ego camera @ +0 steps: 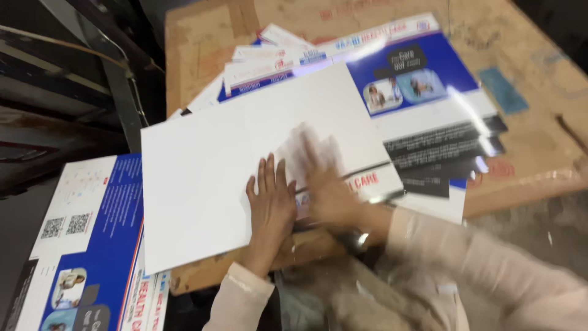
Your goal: The person assembles printed booklets by folding a large white sheet in half and inserting it into a pre-printed cover. They smooth the folded edges and place the completed booklet onto a stack on the table.
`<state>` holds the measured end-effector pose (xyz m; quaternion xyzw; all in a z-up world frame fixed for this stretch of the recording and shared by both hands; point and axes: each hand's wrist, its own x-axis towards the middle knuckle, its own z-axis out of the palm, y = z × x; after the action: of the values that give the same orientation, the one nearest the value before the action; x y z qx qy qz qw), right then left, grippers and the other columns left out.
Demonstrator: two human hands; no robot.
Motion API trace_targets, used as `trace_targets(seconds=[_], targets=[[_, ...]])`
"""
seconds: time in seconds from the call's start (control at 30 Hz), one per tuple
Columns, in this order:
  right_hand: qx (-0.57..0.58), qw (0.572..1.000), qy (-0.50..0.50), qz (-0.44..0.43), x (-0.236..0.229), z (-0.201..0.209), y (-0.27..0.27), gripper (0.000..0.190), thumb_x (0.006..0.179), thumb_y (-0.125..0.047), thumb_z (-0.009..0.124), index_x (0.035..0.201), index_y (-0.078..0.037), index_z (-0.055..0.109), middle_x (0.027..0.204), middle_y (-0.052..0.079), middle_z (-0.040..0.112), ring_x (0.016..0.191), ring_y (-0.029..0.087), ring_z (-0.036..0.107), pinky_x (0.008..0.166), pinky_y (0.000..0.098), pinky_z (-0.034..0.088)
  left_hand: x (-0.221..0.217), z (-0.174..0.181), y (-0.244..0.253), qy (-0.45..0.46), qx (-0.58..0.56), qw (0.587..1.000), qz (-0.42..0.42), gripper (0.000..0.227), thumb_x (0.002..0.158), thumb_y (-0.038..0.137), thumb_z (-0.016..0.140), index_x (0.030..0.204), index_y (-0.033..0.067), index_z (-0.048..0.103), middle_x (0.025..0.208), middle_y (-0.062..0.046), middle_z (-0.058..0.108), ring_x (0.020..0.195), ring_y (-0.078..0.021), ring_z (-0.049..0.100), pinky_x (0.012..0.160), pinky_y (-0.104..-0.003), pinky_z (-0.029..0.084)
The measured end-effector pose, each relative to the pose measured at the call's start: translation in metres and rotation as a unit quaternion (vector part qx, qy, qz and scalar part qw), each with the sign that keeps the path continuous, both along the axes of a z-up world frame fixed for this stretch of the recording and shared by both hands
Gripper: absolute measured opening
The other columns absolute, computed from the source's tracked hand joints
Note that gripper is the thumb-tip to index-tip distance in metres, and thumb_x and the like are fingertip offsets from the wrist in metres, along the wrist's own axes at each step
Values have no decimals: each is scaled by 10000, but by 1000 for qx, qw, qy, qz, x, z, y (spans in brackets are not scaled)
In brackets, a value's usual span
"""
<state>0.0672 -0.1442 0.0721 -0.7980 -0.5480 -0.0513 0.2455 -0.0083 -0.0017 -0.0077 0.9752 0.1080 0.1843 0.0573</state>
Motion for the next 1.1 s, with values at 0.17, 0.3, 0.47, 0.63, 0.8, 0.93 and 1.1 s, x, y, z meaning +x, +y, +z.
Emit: trace_targets(seconds=[0.17, 0.3, 0.47, 0.63, 0.8, 0.93, 1.1], targets=[[12, 990, 102, 101, -37, 2, 8, 983, 760, -658, 617, 1583, -176, 382, 1694, 189, 209, 1615, 415, 33, 1305, 618, 32, -12, 1, 0, -19, 17, 999, -26, 548, 1018, 254, 473, 1497, -11, 441, 1626, -222, 336, 1520, -356, 292, 1171, -553, 254], [-25, 998, 55, -27, 62, -54, -52, 1004, 937, -714, 457, 1652, -96, 119, 1716, 240, -54, 1595, 389, -51, 1219, 638, -9, 6, 3, 2, 19, 1, 1000, -7, 501, 1034, 262, 472, 1457, -5, 444, 1602, -229, 339, 1502, -361, 284, 1151, -587, 227], [-79, 995, 12, -52, 76, -86, -62, 970, 934, -738, 329, 1630, -149, 0, 1684, 191, -135, 1554, 319, -104, 1198, 613, -28, 2, 2, 2, 8, -33, 999, -10, 498, 1042, 254, 458, 1463, -11, 442, 1603, -231, 353, 1512, -351, 288, 1171, -575, 231], [-131, 986, -15, -102, 97, -72, -80, 910, 938, -722, 267, 1642, -199, 23, 1691, 151, -145, 1559, 268, -111, 1209, 596, -14, 2, 5, 3, -13, -47, 999, -19, 539, 1045, 297, 506, 1468, -29, 434, 1597, -250, 349, 1513, -359, 283, 1173, -577, 221], [-114, 975, -129, -142, 94, -73, -116, 808, 988, -631, 284, 1636, -164, 165, 1725, 154, 73, 1608, 282, 30, 1251, 631, 49, -48, 21, 4, -72, -47, 990, -114, 707, 929, 450, 637, 1461, 18, 464, 1612, -162, 392, 1538, -307, 319, 1218, -562, 220], [-120, 984, -132, -2, 38, -63, -138, 967, 841, -687, 467, 1540, -43, 286, 1577, 166, 336, 1479, 288, 278, 1214, 570, 149, -101, 35, 16, 22, -73, 993, -88, 883, 837, 482, 742, 1461, -48, 412, 1608, -208, 332, 1510, -337, 280, 1162, -567, 210], [-57, 979, -194, -9, -7, -75, -168, 1061, 802, -749, 501, 1521, 24, 392, 1563, 189, 461, 1457, 291, 430, 1183, 408, 358, -156, 32, 26, 40, -86, 994, -59, 869, 876, 426, 784, 1498, -45, 402, 1643, -195, 326, 1542, -321, 281, 1203, -545, 231]])
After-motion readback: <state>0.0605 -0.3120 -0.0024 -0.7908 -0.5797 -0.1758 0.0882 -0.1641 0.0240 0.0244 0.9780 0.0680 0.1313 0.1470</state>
